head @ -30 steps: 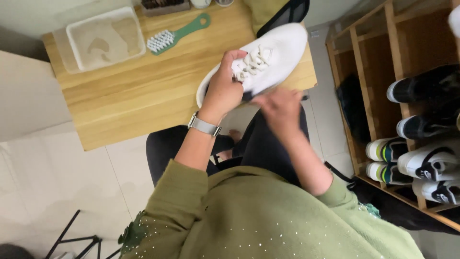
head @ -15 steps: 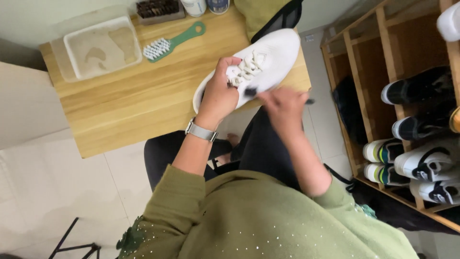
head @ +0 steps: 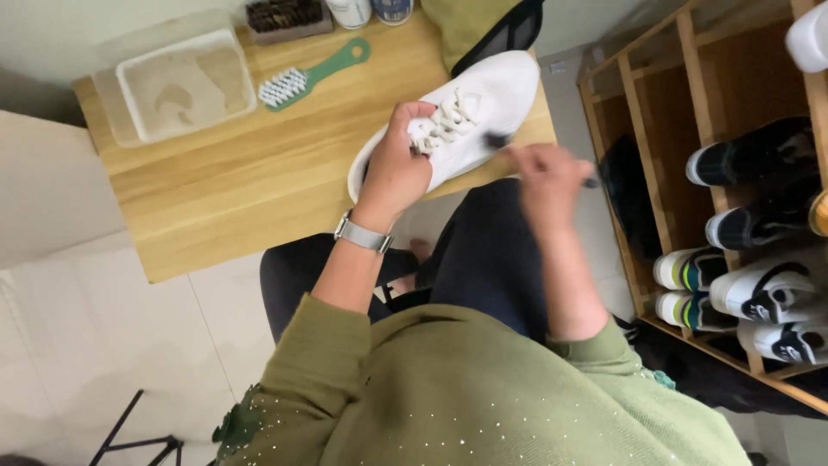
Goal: The person cleans a white sneaker using a green brush and a black brush. They scrub the upper part and laces of the shoe, occasionally dipping the brushes into a container of liquid on the table.
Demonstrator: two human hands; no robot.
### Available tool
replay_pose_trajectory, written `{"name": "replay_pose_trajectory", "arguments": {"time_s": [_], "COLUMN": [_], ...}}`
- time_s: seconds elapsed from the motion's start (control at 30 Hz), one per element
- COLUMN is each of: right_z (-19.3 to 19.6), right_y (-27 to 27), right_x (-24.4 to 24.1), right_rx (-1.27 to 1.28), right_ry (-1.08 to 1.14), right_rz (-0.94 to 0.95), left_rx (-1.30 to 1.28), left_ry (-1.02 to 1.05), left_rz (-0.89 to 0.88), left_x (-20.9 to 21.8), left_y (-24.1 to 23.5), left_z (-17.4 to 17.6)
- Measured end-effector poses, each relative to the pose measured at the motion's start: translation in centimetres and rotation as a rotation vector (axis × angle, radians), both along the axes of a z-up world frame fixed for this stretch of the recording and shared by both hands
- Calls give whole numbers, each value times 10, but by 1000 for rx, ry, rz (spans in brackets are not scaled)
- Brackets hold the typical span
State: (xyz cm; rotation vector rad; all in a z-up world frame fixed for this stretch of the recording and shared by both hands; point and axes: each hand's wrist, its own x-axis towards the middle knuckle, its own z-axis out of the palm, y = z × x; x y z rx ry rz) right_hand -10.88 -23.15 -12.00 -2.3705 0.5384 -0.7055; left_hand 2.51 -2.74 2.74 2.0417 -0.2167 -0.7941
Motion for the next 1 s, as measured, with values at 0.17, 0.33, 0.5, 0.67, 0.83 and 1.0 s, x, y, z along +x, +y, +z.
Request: {"name": "replay_pose_trajectory", "arguments": {"time_s": [0.17, 0.33, 0.5, 0.67, 0.83, 1.0], "right_z": [-7, -17, -5, -12, -26, -29], "right_y": [10, 16, -17, 1, -25, -36], "right_x": [0, 0, 3, 7, 6, 14], "right_rx": [30, -585, -277, -337, -421, -327], "right_ry": [29, 83, 39, 49, 39, 20], "right_rz": [21, 50, -85, -5, -108, -73], "left_rx": [13, 25, 63, 78, 56, 57], "left_ry": [24, 15, 25, 29, 6, 0], "left_rz": [13, 14, 4, -2, -6, -18], "left_x": [-3, 0, -4, -3, -3, -2], "left_y": [-1, -2, -2, -4, -2, 0], "left_z": [11, 0, 6, 6, 1, -1]}}
